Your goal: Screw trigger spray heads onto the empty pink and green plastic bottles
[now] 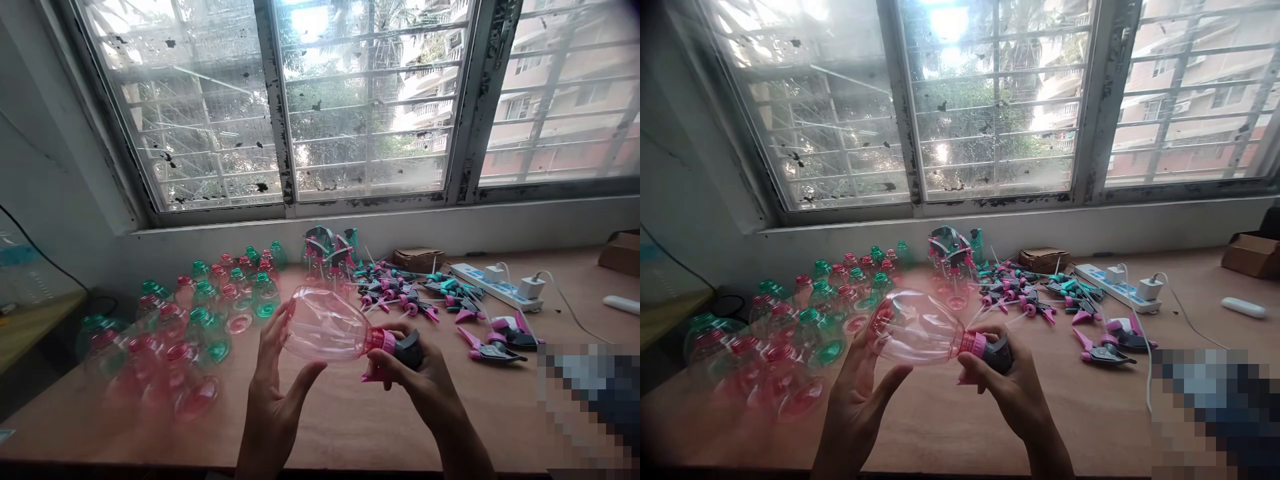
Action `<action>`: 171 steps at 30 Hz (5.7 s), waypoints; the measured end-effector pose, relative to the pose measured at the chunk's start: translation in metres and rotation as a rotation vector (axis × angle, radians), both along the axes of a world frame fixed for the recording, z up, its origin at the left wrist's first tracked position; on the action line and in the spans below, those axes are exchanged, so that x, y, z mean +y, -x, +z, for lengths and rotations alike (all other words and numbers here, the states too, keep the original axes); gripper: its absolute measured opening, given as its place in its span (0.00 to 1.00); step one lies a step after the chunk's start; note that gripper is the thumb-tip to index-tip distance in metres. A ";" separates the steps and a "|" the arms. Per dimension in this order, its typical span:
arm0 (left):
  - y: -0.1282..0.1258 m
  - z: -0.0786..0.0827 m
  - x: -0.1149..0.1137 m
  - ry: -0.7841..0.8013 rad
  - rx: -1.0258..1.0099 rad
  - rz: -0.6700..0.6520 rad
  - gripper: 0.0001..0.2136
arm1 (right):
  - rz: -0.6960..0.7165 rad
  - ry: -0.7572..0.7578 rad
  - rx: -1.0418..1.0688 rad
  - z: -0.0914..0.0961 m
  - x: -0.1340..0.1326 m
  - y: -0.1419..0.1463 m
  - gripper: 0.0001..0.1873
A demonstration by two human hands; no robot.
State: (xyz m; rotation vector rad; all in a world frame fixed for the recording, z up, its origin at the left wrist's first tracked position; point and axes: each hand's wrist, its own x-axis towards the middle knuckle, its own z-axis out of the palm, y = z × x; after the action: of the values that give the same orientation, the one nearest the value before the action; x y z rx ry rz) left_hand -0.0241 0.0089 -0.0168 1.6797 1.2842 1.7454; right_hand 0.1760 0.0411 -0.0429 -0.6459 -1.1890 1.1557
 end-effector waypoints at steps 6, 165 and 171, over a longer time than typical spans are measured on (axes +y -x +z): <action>0.007 -0.007 -0.001 -0.005 0.065 -0.030 0.35 | 0.000 0.028 -0.018 -0.001 -0.002 0.000 0.18; 0.037 0.023 0.184 0.369 0.431 0.291 0.18 | -0.108 0.038 -0.303 0.009 -0.004 -0.007 0.33; 0.023 -0.016 0.230 0.391 0.479 0.368 0.17 | -0.053 0.066 -0.334 0.008 -0.006 -0.004 0.29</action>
State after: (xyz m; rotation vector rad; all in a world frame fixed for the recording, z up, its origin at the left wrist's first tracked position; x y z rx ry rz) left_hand -0.0469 0.2392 -0.0332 1.7567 2.1038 1.1699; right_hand 0.1799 0.0349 -0.0346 -0.9421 -1.4087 1.0722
